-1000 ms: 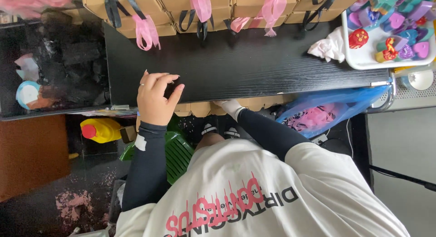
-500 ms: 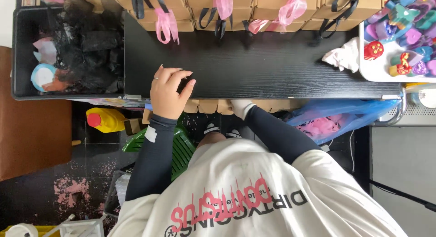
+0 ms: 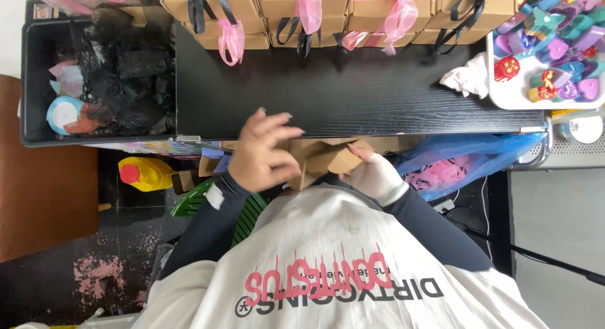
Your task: Packaging colorful wax melts or soaps into gift boxes and tying black ribbons.
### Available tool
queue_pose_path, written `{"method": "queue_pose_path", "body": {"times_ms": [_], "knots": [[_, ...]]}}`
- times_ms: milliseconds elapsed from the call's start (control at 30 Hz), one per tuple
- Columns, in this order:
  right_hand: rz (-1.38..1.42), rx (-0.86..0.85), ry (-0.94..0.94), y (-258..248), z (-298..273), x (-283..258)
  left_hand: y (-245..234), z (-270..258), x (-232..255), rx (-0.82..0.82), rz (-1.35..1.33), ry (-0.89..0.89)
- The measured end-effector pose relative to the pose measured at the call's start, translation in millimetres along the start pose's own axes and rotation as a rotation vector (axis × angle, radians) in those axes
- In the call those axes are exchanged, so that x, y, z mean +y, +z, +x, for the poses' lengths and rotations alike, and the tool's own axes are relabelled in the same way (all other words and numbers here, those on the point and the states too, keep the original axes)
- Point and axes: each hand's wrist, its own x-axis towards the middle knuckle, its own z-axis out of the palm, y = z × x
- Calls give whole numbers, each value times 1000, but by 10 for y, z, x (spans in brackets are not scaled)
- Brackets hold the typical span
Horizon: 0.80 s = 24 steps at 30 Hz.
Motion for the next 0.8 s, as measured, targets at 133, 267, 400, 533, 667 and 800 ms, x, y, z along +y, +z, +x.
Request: {"method": "queue_pose_path", "body": {"times_ms": [133, 267, 400, 533, 667, 800], "knots": [[42, 85, 29, 38, -228, -79, 228, 16, 262, -161, -77, 97], [159, 53, -13, 82, -413, -158, 337, 115, 391, -186, -88, 159], [59, 52, -85, 383, -652, -233, 576, 44, 373, -128, -49, 111], [-50, -148, -235, 213, -856, -346, 354, 243, 464, -11, -147, 62], [-416, -505, -418, -248, -1097, -502, 215, 361, 449, 47, -369, -391], [-609, -56, -435, -437, -1279, -778, 237, 512, 241, 275, -379, -328]]}}
